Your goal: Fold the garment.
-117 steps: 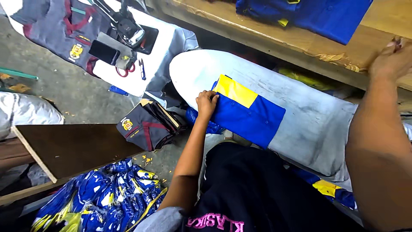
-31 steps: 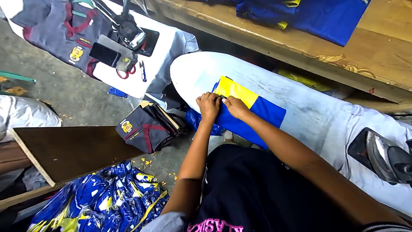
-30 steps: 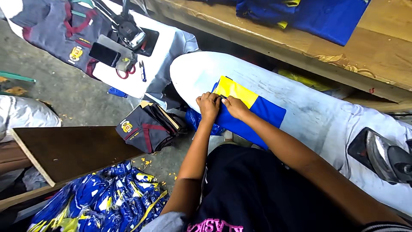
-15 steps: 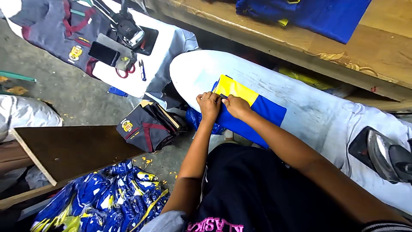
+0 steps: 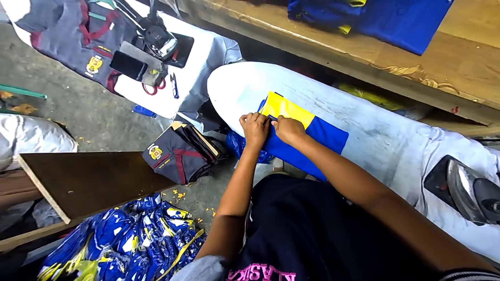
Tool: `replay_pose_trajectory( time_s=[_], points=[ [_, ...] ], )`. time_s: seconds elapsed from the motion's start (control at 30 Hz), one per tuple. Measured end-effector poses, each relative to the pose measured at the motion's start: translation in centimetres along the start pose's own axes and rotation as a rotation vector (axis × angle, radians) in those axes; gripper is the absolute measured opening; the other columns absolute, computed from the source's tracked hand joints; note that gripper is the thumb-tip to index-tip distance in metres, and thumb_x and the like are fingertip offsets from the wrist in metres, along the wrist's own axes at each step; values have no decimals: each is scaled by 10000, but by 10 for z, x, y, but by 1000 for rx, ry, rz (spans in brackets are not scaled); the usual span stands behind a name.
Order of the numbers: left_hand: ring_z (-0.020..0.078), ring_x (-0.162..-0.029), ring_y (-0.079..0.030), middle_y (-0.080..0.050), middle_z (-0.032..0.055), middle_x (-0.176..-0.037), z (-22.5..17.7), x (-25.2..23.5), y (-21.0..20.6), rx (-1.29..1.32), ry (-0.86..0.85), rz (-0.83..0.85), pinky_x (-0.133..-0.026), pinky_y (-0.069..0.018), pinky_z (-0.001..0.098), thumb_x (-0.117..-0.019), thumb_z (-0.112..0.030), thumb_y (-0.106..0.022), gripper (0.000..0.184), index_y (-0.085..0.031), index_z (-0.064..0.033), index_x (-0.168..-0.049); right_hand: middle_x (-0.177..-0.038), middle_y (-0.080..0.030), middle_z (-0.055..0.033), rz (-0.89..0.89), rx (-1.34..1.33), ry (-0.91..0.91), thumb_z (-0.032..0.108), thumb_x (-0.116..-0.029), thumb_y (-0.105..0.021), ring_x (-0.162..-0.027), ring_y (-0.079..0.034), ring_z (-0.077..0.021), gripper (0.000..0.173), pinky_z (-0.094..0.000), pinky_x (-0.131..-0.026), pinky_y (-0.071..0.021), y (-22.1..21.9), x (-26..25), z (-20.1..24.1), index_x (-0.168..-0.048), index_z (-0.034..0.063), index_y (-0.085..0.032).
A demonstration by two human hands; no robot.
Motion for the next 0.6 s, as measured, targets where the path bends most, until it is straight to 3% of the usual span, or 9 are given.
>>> replay_pose_trajectory(
  time_s=[0.4, 0.6],
  points=[
    [325, -868, -690, -737, 142, -891, 1, -2, 1, 7, 0, -4, -951, -421, 577, -888, -92, -736, 73, -762, -31, -858, -1122, -675, -262, 27, -138, -9, 384, -1136, -328, -1118, -664, -417, 500, -594, -891, -514, 0, -6, -10, -1208, -27, -602],
    [375, -923, -699, -735, 171, -902, -6, 1, 2, 32, 50, 73, -985, -423, 653, -914, -102, -702, 111, -764, -16, -885, -1131, -654, -296, 38, -304, 43, 417, -1132, -322, -1118, -640, -442, 572, -621, -932, -485, -7, -6, -20, -1187, -69, -617]
  ],
)
Point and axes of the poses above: each hand's wrist, its own x-axis away from the middle knuckle, its own y-axis out of the back of the hand, z = x × y, the point moved 3 cm from there along -x, towards the middle knuckle
